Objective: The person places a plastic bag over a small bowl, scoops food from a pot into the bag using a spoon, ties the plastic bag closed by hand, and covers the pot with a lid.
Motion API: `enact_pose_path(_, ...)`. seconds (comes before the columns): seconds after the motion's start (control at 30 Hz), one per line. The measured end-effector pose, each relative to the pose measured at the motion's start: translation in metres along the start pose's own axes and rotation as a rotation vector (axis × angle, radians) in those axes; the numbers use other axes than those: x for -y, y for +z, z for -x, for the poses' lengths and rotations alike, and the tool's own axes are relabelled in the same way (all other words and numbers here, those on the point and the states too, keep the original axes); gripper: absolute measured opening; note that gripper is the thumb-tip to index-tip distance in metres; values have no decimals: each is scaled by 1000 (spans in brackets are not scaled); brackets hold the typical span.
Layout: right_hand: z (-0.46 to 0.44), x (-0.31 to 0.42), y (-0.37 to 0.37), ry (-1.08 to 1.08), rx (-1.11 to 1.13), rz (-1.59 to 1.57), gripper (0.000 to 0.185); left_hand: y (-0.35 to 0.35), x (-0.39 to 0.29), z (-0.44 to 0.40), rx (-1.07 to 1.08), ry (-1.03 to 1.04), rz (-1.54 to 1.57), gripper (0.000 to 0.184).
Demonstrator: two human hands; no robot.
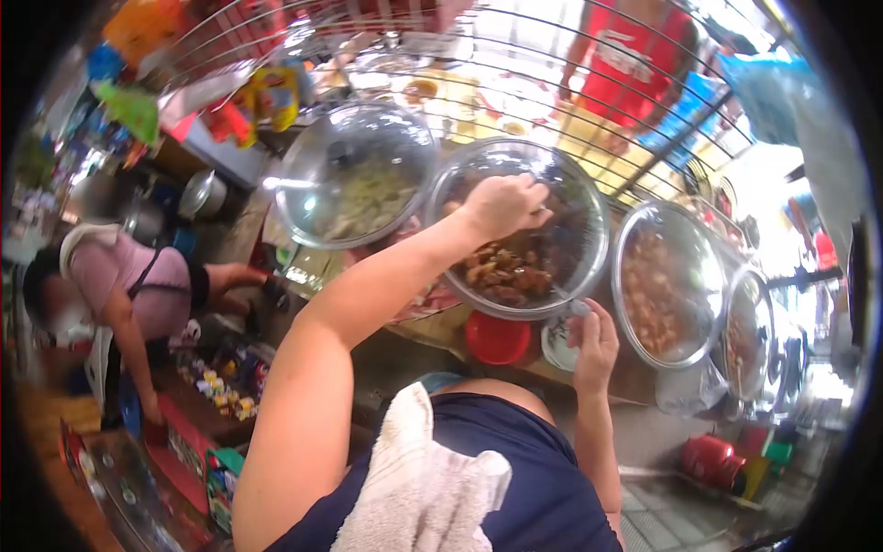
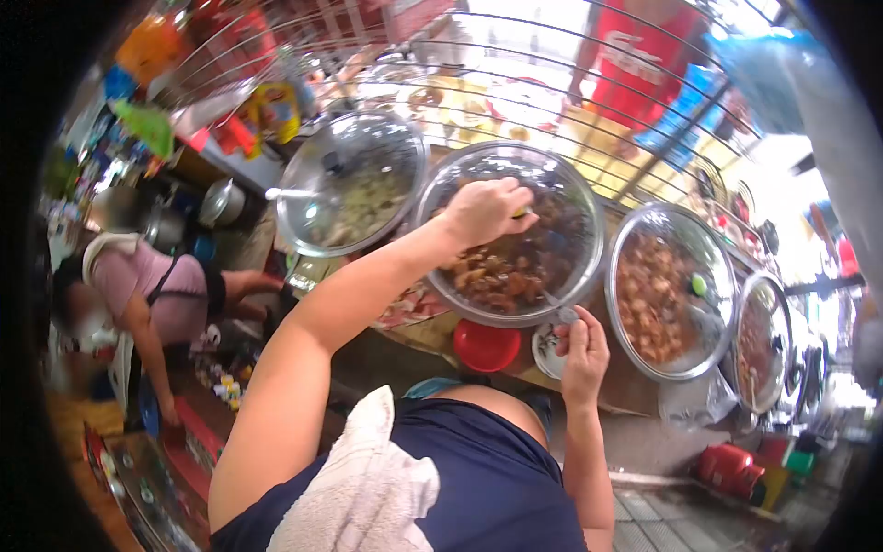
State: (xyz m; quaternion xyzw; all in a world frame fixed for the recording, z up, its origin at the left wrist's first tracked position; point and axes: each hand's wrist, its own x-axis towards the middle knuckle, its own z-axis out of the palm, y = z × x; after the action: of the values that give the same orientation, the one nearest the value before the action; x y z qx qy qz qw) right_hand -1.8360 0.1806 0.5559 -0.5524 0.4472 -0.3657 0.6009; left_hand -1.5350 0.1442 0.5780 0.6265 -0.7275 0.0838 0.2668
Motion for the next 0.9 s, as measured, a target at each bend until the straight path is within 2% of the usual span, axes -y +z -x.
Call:
enact_pose_path(0.17, -2, -2, 2, 2, 15, -81, 26, 2, -2, 1, 7, -5, 16, 31)
enact_pose_path(0.63, -25, 13, 7, 27, 33, 105, 17, -6, -6, 0, -12, -19, -35, 31)
enact_pose_path(0.67, -25, 17, 6, 26, 46, 116, 16, -6, -6, 0, 1, -16, -33, 33)
enact_pose_path(0.77, -28, 21, 6, 40, 46, 127, 14, -11, -7, 2, -19, -51, 69, 60)
enact_pose_path(0.9, -38, -1, 7, -65, 17, 204, 10, -36, -17, 13, -241, 9, 5, 71)
